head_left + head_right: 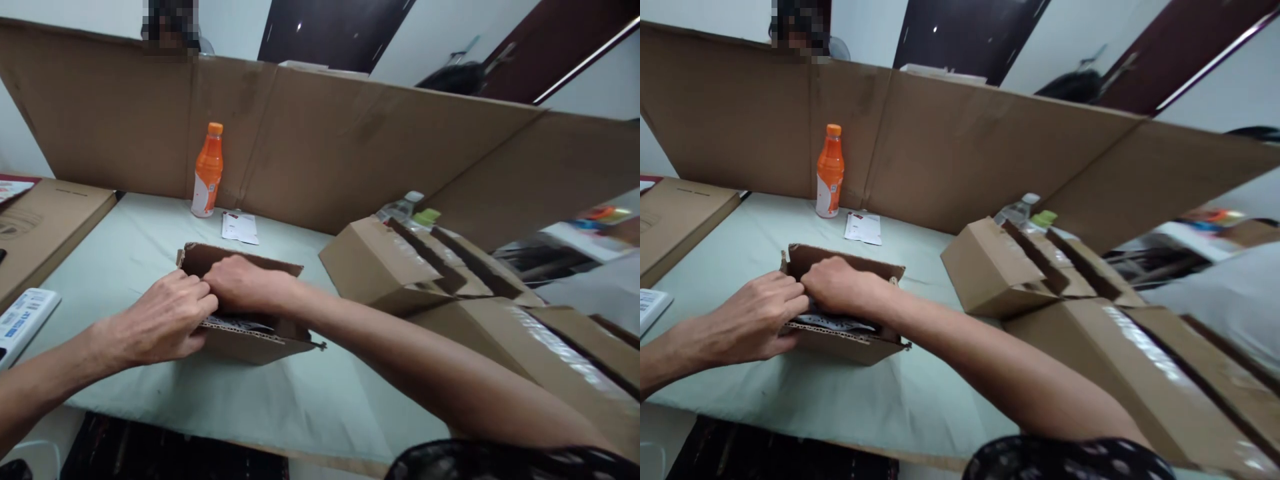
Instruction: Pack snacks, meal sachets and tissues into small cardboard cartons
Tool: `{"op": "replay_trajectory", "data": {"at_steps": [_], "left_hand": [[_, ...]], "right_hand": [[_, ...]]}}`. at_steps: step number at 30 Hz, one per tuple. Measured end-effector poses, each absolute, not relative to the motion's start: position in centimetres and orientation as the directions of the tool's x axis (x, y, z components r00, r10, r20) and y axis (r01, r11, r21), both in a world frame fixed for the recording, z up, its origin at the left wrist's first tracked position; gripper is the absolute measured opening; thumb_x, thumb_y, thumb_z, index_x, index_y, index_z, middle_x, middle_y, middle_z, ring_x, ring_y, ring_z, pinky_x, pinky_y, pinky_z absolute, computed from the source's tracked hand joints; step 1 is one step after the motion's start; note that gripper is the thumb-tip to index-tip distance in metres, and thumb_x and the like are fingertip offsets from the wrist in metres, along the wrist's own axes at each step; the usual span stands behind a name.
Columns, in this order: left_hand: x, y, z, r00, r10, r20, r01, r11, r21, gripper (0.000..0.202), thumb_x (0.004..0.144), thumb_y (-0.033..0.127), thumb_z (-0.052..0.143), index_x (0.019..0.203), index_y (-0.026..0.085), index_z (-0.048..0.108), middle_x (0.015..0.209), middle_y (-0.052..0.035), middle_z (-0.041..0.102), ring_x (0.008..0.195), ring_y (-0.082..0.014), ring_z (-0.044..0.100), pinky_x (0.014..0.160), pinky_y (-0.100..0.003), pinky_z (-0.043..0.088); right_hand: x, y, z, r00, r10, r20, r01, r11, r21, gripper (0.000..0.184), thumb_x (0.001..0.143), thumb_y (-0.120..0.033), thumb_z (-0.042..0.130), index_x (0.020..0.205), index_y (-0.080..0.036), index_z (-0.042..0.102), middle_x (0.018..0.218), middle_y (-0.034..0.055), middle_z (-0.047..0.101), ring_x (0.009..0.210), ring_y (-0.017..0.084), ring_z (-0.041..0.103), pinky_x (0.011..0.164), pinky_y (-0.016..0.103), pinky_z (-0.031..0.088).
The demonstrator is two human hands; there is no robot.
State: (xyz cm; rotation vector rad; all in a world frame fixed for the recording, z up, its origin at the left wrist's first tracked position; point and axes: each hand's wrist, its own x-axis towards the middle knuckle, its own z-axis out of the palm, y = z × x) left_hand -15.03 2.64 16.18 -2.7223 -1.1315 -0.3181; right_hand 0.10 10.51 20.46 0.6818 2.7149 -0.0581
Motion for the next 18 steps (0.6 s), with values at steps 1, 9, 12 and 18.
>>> {"op": "replay_trajectory", "data": {"at_steps": [1,9,12,18], "left_hand": [[-15.1,2.5,16.2,0.665,0.686,0.297,0.731,-0.678,-0.072,0.010,0.074,0.016,0.071,0.079,0.017,0.062,0.082,-0.0068,0.068,0.075,-0.0244,0.061,0.068,-0.037,0.044],[-15.2,2.6,16.3,0.685,0.710,0.163,0.709,-0.701,0.074,0.014,0.077,0.017,0.075,0.083,0.019,0.062,0.080,-0.0033,0.066,0.077,-0.0262,0.059,0.072,-0.040,0.045],[-15.1,2.8,16.4,0.711,0.688,0.144,0.676,-0.725,0.132,0.018,0.077,0.019,0.078,0.077,0.021,0.061,0.075,-0.0017,0.065,0.073,-0.0246,0.057,0.071,-0.040,0.044],[-14.7,2.8,16.5,0.720,0.684,0.115,0.663,-0.727,0.180,0.006,0.087,0.019,0.069,0.093,0.022,0.068,0.084,-0.0023,0.073,0.078,-0.0228,0.060,0.085,-0.040,0.046]], "right_hand": [[0.5,10.8,20.0,-0.851,0.397,-0.345,0.444,0.893,-0.068,0.016,0.091,-0.009,0.060,0.087,-0.015,0.074,0.087,0.0094,0.078,0.075,0.019,0.067,0.064,0.029,0.043],[9.4,18.6,20.0,-0.572,0.798,0.189,0.580,0.556,-0.596,0.026,0.096,-0.033,0.055,0.104,-0.017,0.075,0.092,0.0055,0.078,0.079,0.018,0.072,0.073,0.029,0.055],[8.7,24.5,15.4,-0.348,0.934,0.083,0.820,0.347,-0.455,0.020,0.090,-0.026,0.065,0.104,-0.019,0.077,0.109,0.0082,0.079,0.102,0.023,0.073,0.091,0.032,0.054],[5.2,34.2,5.4,-0.013,0.994,-0.113,0.931,-0.029,-0.363,0.058,0.090,-0.048,0.071,0.128,-0.005,0.069,0.134,0.0304,0.066,0.129,0.042,0.061,0.107,0.053,0.046]]}}
